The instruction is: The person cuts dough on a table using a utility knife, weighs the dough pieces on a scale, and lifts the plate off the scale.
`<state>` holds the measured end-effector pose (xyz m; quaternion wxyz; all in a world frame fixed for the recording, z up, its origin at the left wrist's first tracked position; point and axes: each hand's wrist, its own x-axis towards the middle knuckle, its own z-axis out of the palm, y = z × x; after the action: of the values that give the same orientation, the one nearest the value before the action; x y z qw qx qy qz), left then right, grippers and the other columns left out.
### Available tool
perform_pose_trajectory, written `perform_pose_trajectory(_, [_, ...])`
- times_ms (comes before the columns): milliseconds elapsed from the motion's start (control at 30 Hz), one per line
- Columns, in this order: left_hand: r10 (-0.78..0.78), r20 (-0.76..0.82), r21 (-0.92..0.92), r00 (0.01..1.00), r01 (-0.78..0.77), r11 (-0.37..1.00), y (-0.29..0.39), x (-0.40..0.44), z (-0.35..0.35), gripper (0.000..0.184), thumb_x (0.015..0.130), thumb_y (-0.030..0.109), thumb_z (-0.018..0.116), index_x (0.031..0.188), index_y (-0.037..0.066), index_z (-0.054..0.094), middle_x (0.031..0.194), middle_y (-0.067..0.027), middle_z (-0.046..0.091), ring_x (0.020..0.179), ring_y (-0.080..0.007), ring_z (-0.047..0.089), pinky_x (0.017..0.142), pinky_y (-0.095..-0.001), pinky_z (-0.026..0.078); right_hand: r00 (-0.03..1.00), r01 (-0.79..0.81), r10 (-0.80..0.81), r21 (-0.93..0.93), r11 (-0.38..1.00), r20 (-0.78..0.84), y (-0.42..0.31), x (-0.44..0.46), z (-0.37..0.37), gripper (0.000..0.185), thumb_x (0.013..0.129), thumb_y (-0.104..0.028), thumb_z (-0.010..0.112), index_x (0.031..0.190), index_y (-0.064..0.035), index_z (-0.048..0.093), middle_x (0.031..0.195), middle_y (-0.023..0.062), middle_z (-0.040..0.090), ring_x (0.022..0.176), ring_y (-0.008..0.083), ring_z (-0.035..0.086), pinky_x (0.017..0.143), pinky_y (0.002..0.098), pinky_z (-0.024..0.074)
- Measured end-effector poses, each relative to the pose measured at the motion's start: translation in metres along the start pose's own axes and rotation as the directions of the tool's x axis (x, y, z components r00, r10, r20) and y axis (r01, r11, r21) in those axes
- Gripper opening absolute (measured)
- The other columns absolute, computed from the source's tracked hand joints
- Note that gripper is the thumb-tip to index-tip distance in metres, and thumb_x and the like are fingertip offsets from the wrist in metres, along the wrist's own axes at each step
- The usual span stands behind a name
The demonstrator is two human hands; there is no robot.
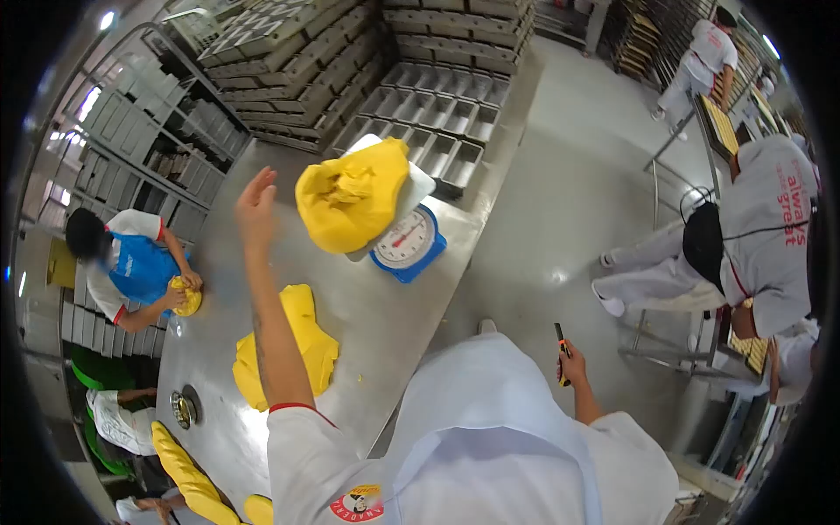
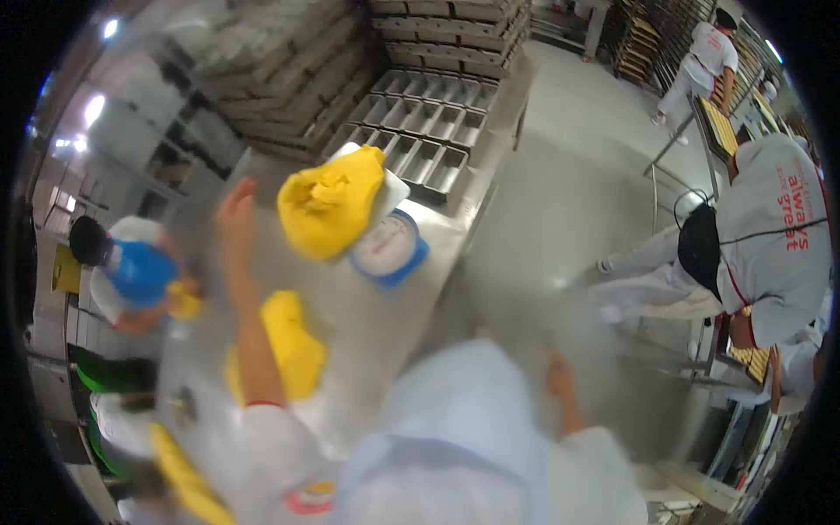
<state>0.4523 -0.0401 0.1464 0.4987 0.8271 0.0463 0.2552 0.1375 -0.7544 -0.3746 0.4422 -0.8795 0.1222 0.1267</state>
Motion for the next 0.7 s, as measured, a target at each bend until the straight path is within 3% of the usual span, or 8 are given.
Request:
perform_pose_trajectory(100, [-0.022,0.026,0.136,0.999,0.019,0.99,-0.003,-0.011,-0.014,0.037,0.095,0.003,0.057,0.131,-0.002,0.062,0.124,-0.0151,0.068,0.115,-0.0197,0.064,0.101,-0.0296,0.047,0.999,-0.031,0.031,0.024,0.999,0.024,0.043,-0.011,0.013,0.059,0.1,-0.005,0.051,0.155,-0.0198,0.036,0.072,0.007,0.056,0.047,0.0171,0.054,0.043,0.0359,0.0497])
perform_pose_trajectory(300, [-0.028,0.016,0.24,0.999,0.024,0.971,-0.013,-0.028,-0.026,0.033,0.097,0.007,0.059,0.128,-0.001,0.064,0.119,-0.0131,0.07,0.112,-0.0183,0.066,0.097,-0.0303,0.05,0.998,-0.048,0.046,0.057,0.997,0.034,0.092,0.007,0.058,0.059,0.1,-0.007,0.052,0.155,-0.0207,0.036,0.072,0.0069,0.055,0.048,0.0172,0.054,0.044,0.036,0.0498])
perform_pose_trajectory(400, [-0.014,0.036,0.298,0.999,0.002,0.954,0.002,-0.035,-0.024,0.033,0.097,0.009,0.06,0.128,0.0,0.064,0.12,-0.0123,0.07,0.111,-0.0179,0.066,0.097,-0.0307,0.051,0.977,-0.202,0.19,0.141,0.969,0.094,0.039,0.037,0.065,0.058,0.1,-0.009,0.052,0.155,-0.0204,0.036,0.072,0.0067,0.054,0.049,0.0169,0.054,0.044,0.0355,0.0499])
perform_pose_trajectory(533, [0.022,0.025,0.291,0.999,-0.029,0.956,0.019,-0.043,-0.012,0.033,0.096,0.009,0.062,0.128,0.001,0.065,0.121,-0.0113,0.069,0.111,-0.0174,0.065,0.096,-0.0312,0.051,0.99,-0.116,0.102,0.154,0.981,0.096,-0.041,0.058,0.059,0.058,0.101,-0.009,0.05,0.156,-0.021,0.035,0.072,0.0063,0.054,0.049,0.0164,0.053,0.044,0.0351,0.0496])
perform_pose_trajectory(700, [0.136,0.072,0.398,0.988,-0.154,0.905,0.043,-0.049,0.011,0.036,0.093,0.01,0.065,0.129,0.004,0.064,0.127,-0.0135,0.065,0.12,-0.0219,0.061,0.1,-0.0338,0.05,0.983,-0.168,0.154,0.147,0.975,0.102,-0.06,0.067,0.058,0.058,0.101,-0.008,0.049,0.156,-0.0212,0.034,0.073,0.0064,0.054,0.049,0.0168,0.053,0.043,0.0354,0.0493])
